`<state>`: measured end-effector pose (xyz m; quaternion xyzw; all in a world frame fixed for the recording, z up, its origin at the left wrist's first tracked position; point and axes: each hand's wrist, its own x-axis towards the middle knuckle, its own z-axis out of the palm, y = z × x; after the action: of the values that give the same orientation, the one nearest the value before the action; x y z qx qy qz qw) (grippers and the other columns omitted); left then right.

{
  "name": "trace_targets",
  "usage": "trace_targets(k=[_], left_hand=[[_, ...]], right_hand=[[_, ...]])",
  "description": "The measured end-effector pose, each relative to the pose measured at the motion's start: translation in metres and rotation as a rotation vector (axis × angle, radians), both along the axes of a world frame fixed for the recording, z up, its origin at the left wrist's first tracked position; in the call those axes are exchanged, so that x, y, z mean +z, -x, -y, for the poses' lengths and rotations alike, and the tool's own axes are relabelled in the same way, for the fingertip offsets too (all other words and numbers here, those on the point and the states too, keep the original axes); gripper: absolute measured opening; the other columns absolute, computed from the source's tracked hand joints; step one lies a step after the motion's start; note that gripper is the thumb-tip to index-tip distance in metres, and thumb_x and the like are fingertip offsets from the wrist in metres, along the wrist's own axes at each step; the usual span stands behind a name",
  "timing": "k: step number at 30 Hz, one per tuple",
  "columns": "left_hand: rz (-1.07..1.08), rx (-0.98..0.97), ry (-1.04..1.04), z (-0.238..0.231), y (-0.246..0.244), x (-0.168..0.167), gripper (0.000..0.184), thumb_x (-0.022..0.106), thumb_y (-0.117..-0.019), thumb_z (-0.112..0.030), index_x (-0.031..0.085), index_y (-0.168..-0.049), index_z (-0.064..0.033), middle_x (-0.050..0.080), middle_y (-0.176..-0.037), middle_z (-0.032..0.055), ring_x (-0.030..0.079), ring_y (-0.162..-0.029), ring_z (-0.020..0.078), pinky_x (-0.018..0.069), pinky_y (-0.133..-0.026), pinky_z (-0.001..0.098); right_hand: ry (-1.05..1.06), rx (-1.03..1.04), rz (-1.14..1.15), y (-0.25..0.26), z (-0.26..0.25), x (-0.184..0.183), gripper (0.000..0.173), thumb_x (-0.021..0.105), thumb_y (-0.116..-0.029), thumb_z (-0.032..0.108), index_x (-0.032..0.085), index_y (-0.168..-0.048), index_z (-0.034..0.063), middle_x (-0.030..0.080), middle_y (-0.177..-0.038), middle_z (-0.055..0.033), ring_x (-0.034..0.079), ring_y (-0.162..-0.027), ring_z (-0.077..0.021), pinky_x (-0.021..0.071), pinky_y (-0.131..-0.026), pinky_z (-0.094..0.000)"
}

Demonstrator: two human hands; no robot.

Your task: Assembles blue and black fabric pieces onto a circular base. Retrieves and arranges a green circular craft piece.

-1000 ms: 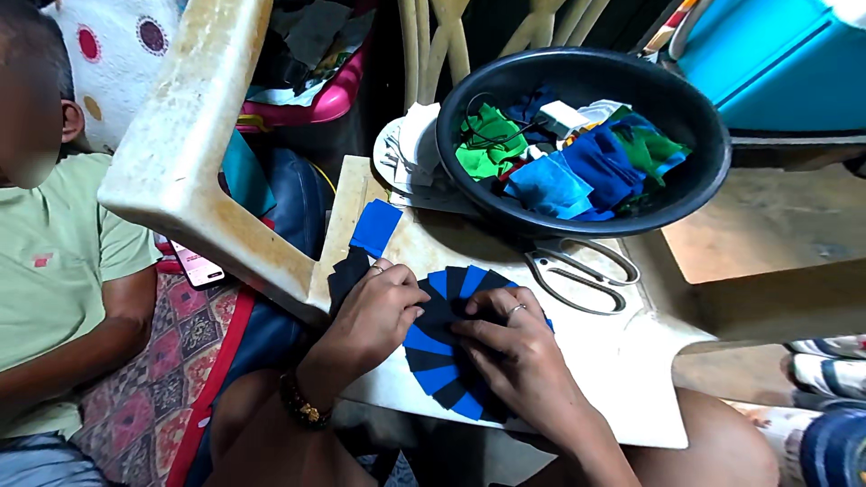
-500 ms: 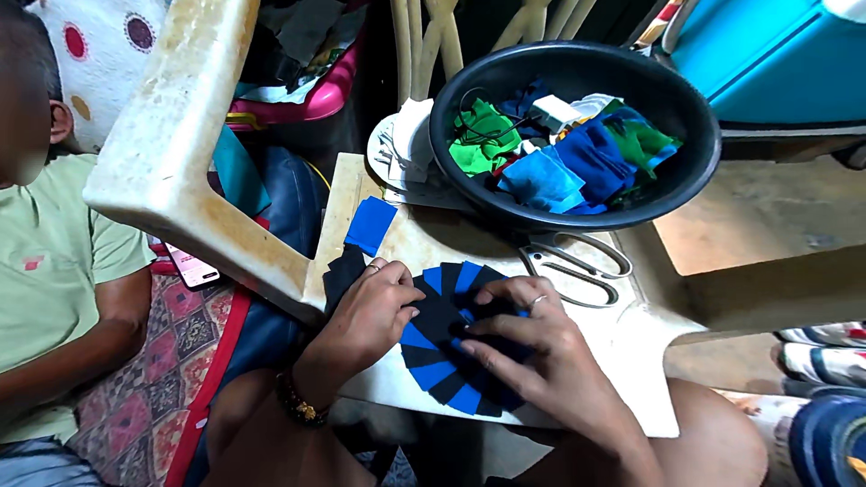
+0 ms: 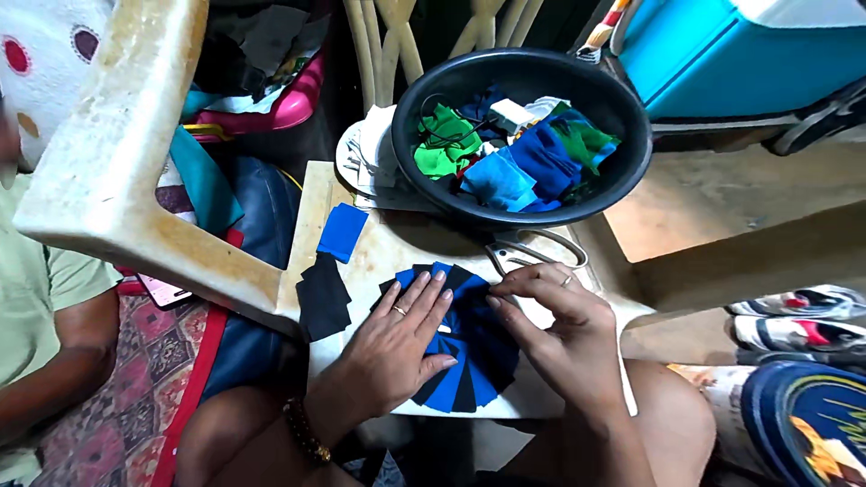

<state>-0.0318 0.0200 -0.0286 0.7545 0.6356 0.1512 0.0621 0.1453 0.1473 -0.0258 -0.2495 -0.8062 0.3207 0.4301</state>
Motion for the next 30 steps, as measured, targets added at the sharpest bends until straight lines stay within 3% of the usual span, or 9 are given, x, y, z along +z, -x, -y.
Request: trace_targets(k=[9,14,16,18,20,22,24,26,30], left_hand=[[-0.005,-0.001,0.069,-0.001,-0.001,0.0,0.069,0.042,-0.1052,-0.047,0.045,-0.15,0.0048,0.04,-0.16,0.0225,0.038,-0.149,0.0375,0.0281,-0.119,0.0586],[0.115,0.016,0.143,0.002,0.0,0.006,0.071,0.037,-0.1068,-0.05,0.038,-0.156,0.0023,0.032,-0.165,0.0193,0.027,-0.155,0.034,0.0175,-0.124,0.058],[0.26,0.111,-0.02,0.008,0.002,0.009,0.067,0.04,-0.1067,-0.047,0.045,-0.152,0.0023,0.038,-0.162,0.0183,0.032,-0.153,0.0323,0.0226,-0.123,0.0559],[0.485,0.253,-0.26,0.016,0.002,0.021,0.051,0.053,-0.1033,-0.031,0.059,-0.14,0.0042,0.053,-0.151,0.0182,0.047,-0.143,0.027,0.0383,-0.118,0.0464],[0.883,0.39,-0.424,0.029,-0.009,0.039,0.032,0.058,-0.097,-0.008,0.064,-0.124,0.0075,0.064,-0.132,0.0137,0.062,-0.122,0.0169,0.052,-0.103,0.034],[1.326,0.591,-0.39,0.051,-0.033,0.054,0.022,0.047,-0.0949,0.0,0.059,-0.113,0.0006,0.068,-0.111,0.0029,0.067,-0.098,0.009,0.0574,-0.086,0.0271],[1.627,0.802,-0.193,0.077,-0.061,0.058,0.029,0.038,-0.0976,-0.002,0.054,-0.121,0.002,0.065,-0.111,0.0037,0.067,-0.095,0.0105,0.0574,-0.083,0.0285],[1.808,0.942,-0.035,0.094,-0.082,0.053,0.038,0.034,-0.1003,-0.003,0.049,-0.134,0.0051,0.063,-0.123,0.01,0.066,-0.106,0.015,0.0554,-0.09,0.0324],[1.875,1.132,0.024,0.098,-0.107,0.04,0.039,0.036,-0.1036,-0.004,0.049,-0.14,0.0039,0.062,-0.133,0.0145,0.066,-0.11,0.0184,0.0547,-0.089,0.0335]], right_hand=[[-0.002,0.017,-0.003,-0.001,0.003,0.006,0.016,0.064,-0.0891,0.015,0.077,-0.088,0.0046,0.072,-0.09,-0.001,0.063,-0.096,-0.0035,0.0486,-0.089,-0.0196],[-0.058,0.115,0.09,0.003,0.008,-0.001,0.02,0.061,-0.0919,0.011,0.079,-0.095,0.0037,0.072,-0.096,-0.0084,0.065,-0.098,-0.0201,0.0515,-0.089,-0.0345],[-0.085,0.176,0.172,0.004,0.008,-0.003,0.022,0.058,-0.0937,0.007,0.078,-0.104,0.0025,0.072,-0.105,-0.0122,0.066,-0.105,-0.0282,0.0531,-0.093,-0.0431],[-0.102,0.219,0.225,0.0,0.009,-0.005,0.026,0.057,-0.0959,0.007,0.076,-0.111,0.0015,0.071,-0.116,-0.0147,0.065,-0.114,-0.0327,0.0514,-0.099,-0.0482],[-0.115,0.241,0.25,-0.006,0.006,-0.008,0.028,0.054,-0.0986,0.009,0.074,-0.117,-0.0003,0.069,-0.125,-0.0175,0.062,-0.123,-0.0364,0.0491,-0.104,-0.0519],[-0.118,0.264,0.293,-0.008,-0.002,-0.009,0.032,0.052,-0.1022,0.013,0.07,-0.124,-0.0021,0.064,-0.135,-0.0202,0.056,-0.132,-0.0394,0.0444,-0.11,-0.0546],[-0.11,0.306,0.357,-0.006,-0.008,-0.007,0.038,0.05,-0.1042,0.016,0.064,-0.133,-0.0047,0.058,-0.143,-0.023,0.049,-0.139,-0.0412,0.0378,-0.116,-0.0553],[-0.146,0.355,0.414,-0.001,-0.013,-0.007,0.044,0.047,-0.1053,0.021,0.059,-0.139,-0.0054,0.052,-0.15,-0.0228,0.043,-0.145,-0.0411,0.0316,-0.119,-0.056],[-0.239,0.428,0.492,0.016,-0.017,-0.008,0.054,0.044,-0.1064,0.031,0.052,-0.146,-0.0047,0.045,-0.157,-0.0206,0.035,-0.15,-0.0395,0.0234,-0.121,-0.0618]])
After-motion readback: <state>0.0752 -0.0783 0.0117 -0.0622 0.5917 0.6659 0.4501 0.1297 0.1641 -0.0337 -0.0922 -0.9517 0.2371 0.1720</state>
